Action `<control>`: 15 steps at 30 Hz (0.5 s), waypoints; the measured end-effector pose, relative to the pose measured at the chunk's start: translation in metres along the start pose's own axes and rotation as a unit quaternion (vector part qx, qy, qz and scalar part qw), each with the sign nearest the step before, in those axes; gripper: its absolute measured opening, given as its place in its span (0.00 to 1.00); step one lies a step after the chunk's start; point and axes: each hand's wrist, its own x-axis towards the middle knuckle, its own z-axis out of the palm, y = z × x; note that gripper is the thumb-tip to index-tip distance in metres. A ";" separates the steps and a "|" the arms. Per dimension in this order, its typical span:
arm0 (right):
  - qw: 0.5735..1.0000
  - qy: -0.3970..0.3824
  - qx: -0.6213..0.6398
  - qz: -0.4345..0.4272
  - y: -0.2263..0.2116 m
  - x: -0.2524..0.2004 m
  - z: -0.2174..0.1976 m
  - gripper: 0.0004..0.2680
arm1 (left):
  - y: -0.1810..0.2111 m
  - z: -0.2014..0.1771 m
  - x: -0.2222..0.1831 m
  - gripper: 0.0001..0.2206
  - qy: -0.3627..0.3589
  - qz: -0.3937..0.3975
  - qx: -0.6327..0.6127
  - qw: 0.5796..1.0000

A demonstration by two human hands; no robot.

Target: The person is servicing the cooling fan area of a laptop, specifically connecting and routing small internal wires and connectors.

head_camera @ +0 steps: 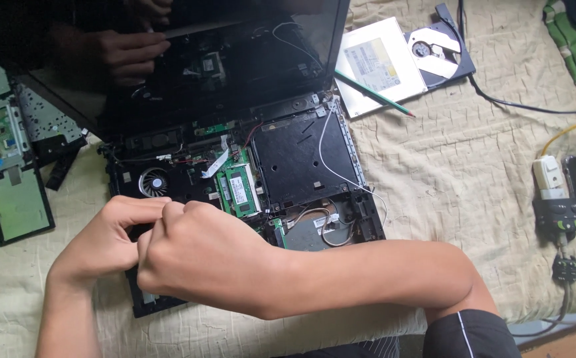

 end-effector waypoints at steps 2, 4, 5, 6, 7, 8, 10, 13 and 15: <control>1.000 0.001 -0.010 0.001 0.000 0.002 0.001 0.10 | 0.010 0.001 0.004 0.12 0.009 -0.005 0.002 1.000; 1.000 -0.001 -0.020 0.005 -0.001 0.002 0.004 0.11 | 0.014 0.004 0.007 0.11 0.013 -0.010 0.002 1.000; 1.000 -0.004 -0.013 0.021 -0.002 0.002 0.006 0.12 | 0.014 0.004 0.007 0.10 0.024 -0.010 -0.011 1.000; 0.999 -0.006 -0.007 0.035 -0.003 0.003 0.008 0.12 | 0.014 0.005 0.006 0.08 0.036 -0.010 -0.023 0.999; 0.999 -0.006 -0.006 0.033 -0.002 0.002 0.011 0.12 | 0.014 0.005 0.006 0.08 0.038 -0.011 -0.023 0.999; 0.999 -0.015 0.019 0.041 0.000 0.002 0.014 0.13 | 0.014 0.005 0.007 0.09 0.036 -0.004 -0.022 0.999; 0.998 -0.025 0.043 0.050 0.006 0.001 0.012 0.13 | 0.013 0.007 0.007 0.11 0.034 0.003 -0.022 0.999; 0.996 -0.064 0.047 0.038 0.015 0.000 -0.002 0.15 | 0.011 0.009 0.007 0.08 0.044 0.008 0.007 0.999; 0.999 -0.005 0.041 -0.017 0.019 0.000 -0.010 0.08 | 0.010 0.008 0.006 0.14 0.041 0.025 0.004 0.999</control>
